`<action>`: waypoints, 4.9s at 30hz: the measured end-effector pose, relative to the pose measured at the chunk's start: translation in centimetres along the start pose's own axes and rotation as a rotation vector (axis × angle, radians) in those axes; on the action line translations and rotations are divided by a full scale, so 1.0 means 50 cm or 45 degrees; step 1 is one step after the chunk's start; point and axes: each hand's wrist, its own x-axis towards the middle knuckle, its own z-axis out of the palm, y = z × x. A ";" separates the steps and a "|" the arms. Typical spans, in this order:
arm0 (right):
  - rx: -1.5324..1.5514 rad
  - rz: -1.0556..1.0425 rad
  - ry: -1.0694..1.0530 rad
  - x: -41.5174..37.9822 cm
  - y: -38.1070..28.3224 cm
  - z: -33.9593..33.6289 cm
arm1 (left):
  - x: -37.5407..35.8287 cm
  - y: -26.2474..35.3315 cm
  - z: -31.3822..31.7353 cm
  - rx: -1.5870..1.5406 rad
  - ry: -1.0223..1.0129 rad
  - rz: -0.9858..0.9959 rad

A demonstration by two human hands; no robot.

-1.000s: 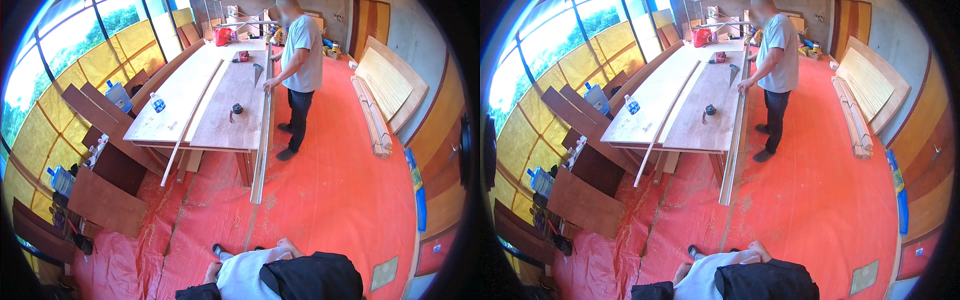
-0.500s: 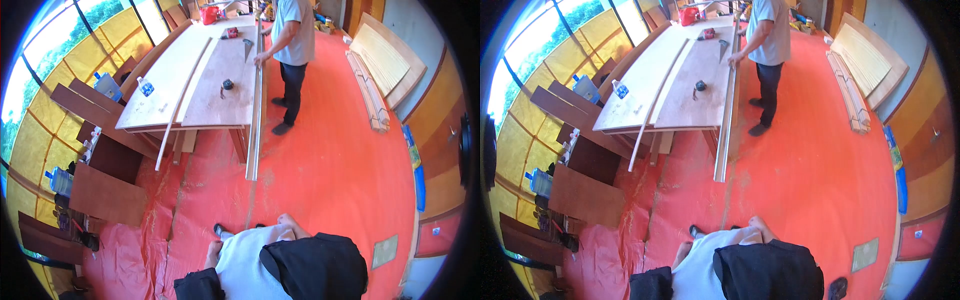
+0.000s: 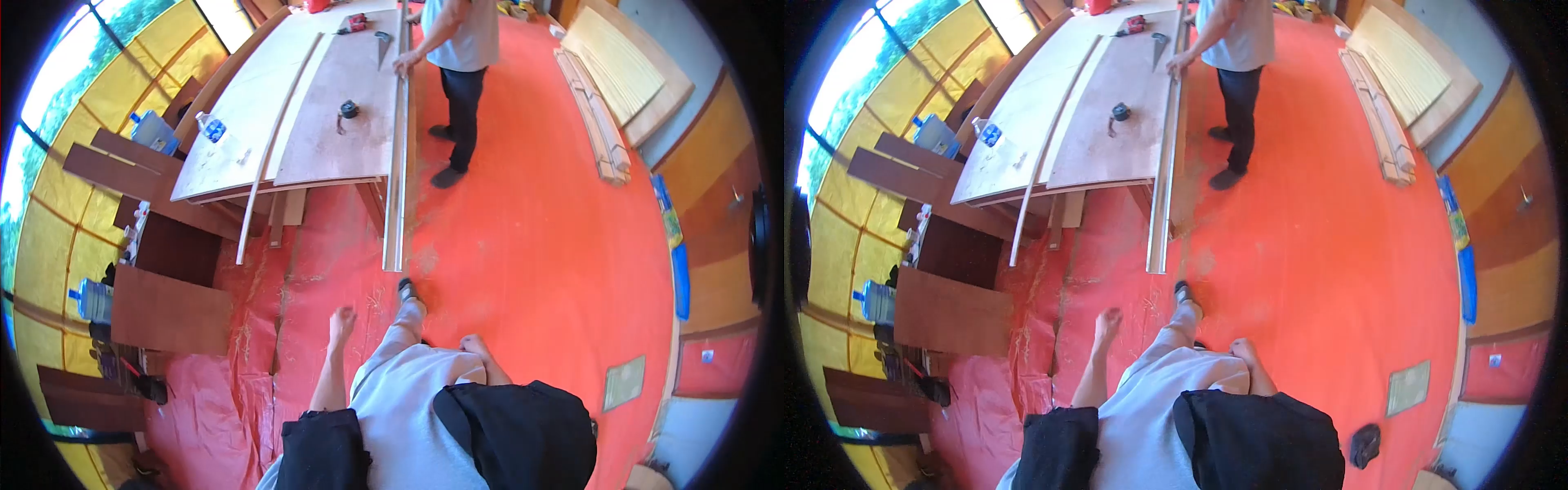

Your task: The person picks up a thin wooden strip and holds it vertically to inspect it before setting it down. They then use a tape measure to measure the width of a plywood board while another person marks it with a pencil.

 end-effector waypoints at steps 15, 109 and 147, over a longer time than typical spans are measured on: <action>0.227 0.093 0.628 -0.172 0.140 -0.142 | 0.690 0.536 0.196 0.138 0.345 0.532; -0.248 -0.174 -0.141 0.484 -0.326 -0.673 | 0.713 0.591 0.214 0.328 0.318 0.071; -0.243 -0.210 -0.145 0.442 -0.362 -0.668 | 0.710 0.588 0.225 0.309 0.407 0.131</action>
